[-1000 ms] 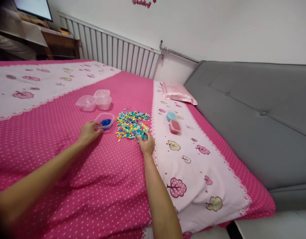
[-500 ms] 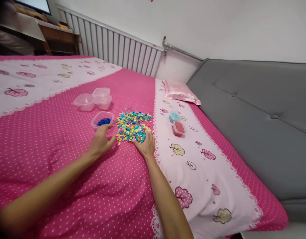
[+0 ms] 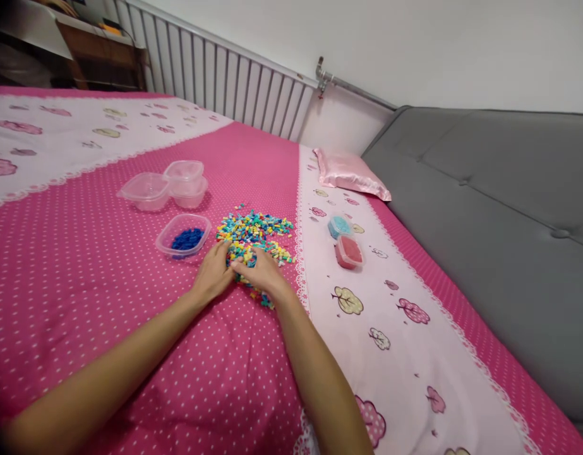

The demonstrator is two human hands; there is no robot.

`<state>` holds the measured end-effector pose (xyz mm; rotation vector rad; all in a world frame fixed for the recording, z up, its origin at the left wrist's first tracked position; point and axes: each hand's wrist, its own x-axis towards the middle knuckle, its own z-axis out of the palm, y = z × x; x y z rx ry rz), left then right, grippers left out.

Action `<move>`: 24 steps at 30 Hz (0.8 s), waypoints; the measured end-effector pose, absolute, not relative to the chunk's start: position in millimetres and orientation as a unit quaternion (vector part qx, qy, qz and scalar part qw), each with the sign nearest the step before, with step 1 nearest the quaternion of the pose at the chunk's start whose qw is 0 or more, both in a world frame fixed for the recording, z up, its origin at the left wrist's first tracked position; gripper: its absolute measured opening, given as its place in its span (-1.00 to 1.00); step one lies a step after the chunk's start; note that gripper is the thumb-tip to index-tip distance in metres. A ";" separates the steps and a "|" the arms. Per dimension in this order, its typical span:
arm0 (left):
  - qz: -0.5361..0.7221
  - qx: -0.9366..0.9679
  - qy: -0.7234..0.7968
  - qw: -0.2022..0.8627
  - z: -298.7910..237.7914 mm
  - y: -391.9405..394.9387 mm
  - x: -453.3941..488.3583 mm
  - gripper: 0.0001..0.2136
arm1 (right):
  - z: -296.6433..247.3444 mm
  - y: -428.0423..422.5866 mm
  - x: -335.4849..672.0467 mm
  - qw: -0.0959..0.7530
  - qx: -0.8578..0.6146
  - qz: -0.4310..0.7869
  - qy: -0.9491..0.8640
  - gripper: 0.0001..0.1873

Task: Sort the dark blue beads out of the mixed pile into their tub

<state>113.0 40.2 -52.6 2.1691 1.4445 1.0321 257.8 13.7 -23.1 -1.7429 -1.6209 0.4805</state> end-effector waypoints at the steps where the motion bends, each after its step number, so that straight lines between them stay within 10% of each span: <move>1: 0.362 0.760 0.513 0.165 -49.5 42.5 115.6 -0.50 | -13.3 19.4 263.5 0.305 -0.662 0.211 -0.651 -0.40; 9: 0.259 0.755 0.601 0.032 -15.0 51.3 143.0 -0.52 | 3.5 74.7 315.4 0.257 -0.777 0.067 -0.571 -0.67; 24: 0.203 0.861 0.439 0.156 -20.1 69.4 128.4 -0.71 | -2.2 76.2 307.0 0.145 -0.604 0.335 -0.708 -0.86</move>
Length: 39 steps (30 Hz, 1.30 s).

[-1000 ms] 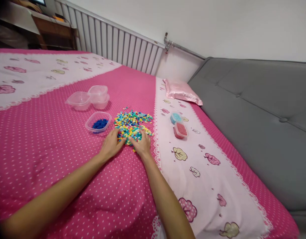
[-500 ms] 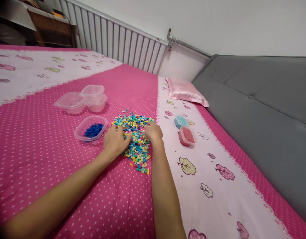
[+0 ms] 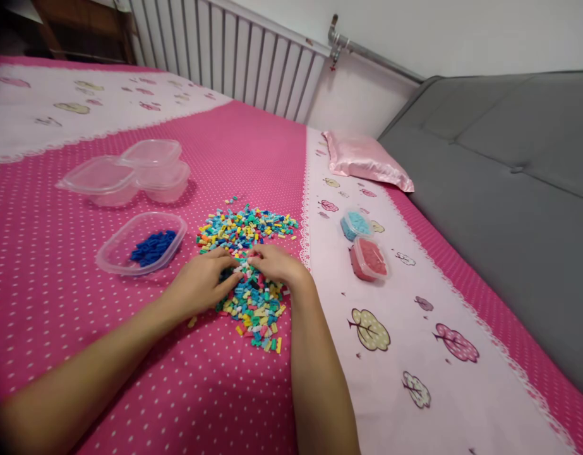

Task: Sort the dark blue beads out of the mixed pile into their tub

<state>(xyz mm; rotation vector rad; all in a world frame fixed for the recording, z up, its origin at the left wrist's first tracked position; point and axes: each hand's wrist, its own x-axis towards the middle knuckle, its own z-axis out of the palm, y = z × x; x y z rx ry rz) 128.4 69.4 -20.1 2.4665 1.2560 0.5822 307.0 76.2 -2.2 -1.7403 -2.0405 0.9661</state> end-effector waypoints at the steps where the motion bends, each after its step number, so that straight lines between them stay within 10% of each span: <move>1: 0.195 0.857 0.444 0.174 -17.8 67.3 128.0 -0.72 | 3.1 72.6 305.8 0.134 -0.586 0.337 -0.724 -0.87; 8: 0.185 0.812 0.516 0.203 -10.2 63.2 126.3 -0.68 | 36.1 51.7 314.4 0.073 -0.550 0.363 -0.748 -0.56; 23: 0.345 0.756 0.538 0.143 -23.2 68.4 124.9 -0.76 | 14.7 71.2 299.4 0.167 -0.697 0.169 -0.677 -0.71; 39: 0.166 0.801 0.563 0.118 -26.7 68.9 125.6 -0.64 | -7.2 81.0 269.5 0.147 -0.707 0.108 -0.683 -0.66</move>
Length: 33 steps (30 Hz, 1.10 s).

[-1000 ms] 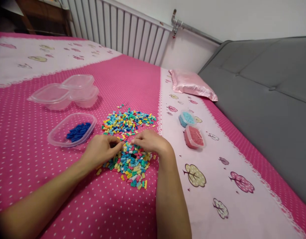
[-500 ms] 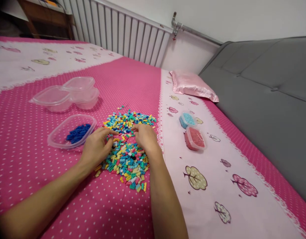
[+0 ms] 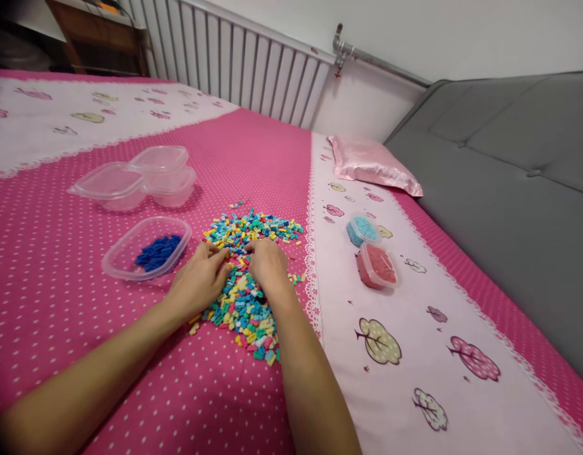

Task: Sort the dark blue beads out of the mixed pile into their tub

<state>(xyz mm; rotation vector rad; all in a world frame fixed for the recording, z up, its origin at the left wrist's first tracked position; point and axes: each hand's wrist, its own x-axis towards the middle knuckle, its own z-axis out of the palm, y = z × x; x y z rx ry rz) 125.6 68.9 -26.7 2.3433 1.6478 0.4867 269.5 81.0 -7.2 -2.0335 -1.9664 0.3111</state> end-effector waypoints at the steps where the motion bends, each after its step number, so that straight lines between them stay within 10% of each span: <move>1: 0.168 0.801 0.561 0.121 -27.0 69.3 125.4 -0.64 | -8.1 81.3 269.4 0.148 -0.708 0.106 -0.682 -0.65; 10: 0.368 0.751 0.507 0.211 -26.5 71.2 124.1 -0.70 | -12.4 85.0 273.1 0.161 -0.716 0.109 -0.670 -0.65; 19: 0.526 0.346 0.409 0.661 -12.4 74.8 131.0 -0.85 | -14.1 84.3 274.9 0.163 -0.719 0.091 -0.669 -0.72; 33: 0.408 0.136 0.260 0.865 0.7 71.1 122.2 -0.35 | -16.8 85.0 280.3 0.169 -0.704 0.086 -0.684 -0.80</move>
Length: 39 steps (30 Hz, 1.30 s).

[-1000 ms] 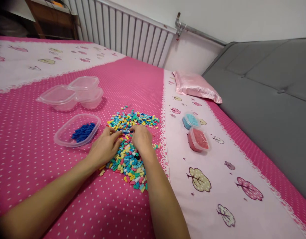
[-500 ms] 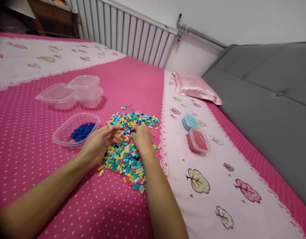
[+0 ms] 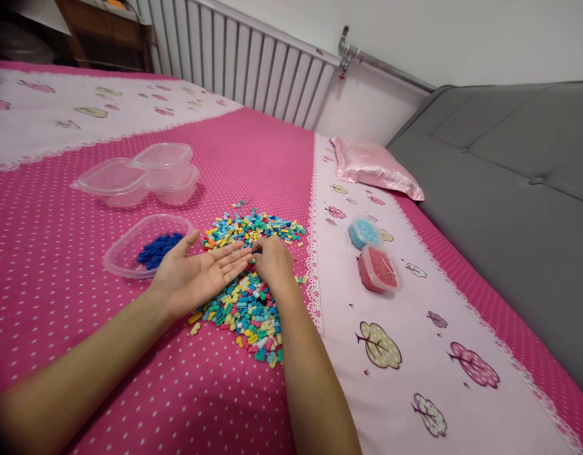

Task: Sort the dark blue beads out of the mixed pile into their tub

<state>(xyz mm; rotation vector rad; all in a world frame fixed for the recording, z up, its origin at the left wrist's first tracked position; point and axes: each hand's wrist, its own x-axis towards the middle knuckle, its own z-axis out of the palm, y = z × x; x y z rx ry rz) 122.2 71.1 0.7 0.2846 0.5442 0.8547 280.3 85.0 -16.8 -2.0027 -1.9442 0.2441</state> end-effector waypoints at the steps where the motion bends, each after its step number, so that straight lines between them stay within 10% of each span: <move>1: 0.396 0.132 0.255 0.872 0.3 71.0 121.8 -0.32 | -15.6 85.6 282.2 0.185 -0.702 0.090 -0.682 -0.80; 14: 0.346 0.098 0.260 0.896 -0.8 70.0 123.6 -0.30 | 35.1 60.5 281.3 0.370 -0.587 0.161 -0.701 -0.84; 39: 0.350 0.094 0.259 0.895 0.0 69.1 122.7 -0.32 | 2.2 81.5 297.3 0.205 -0.743 0.101 -0.628 -0.71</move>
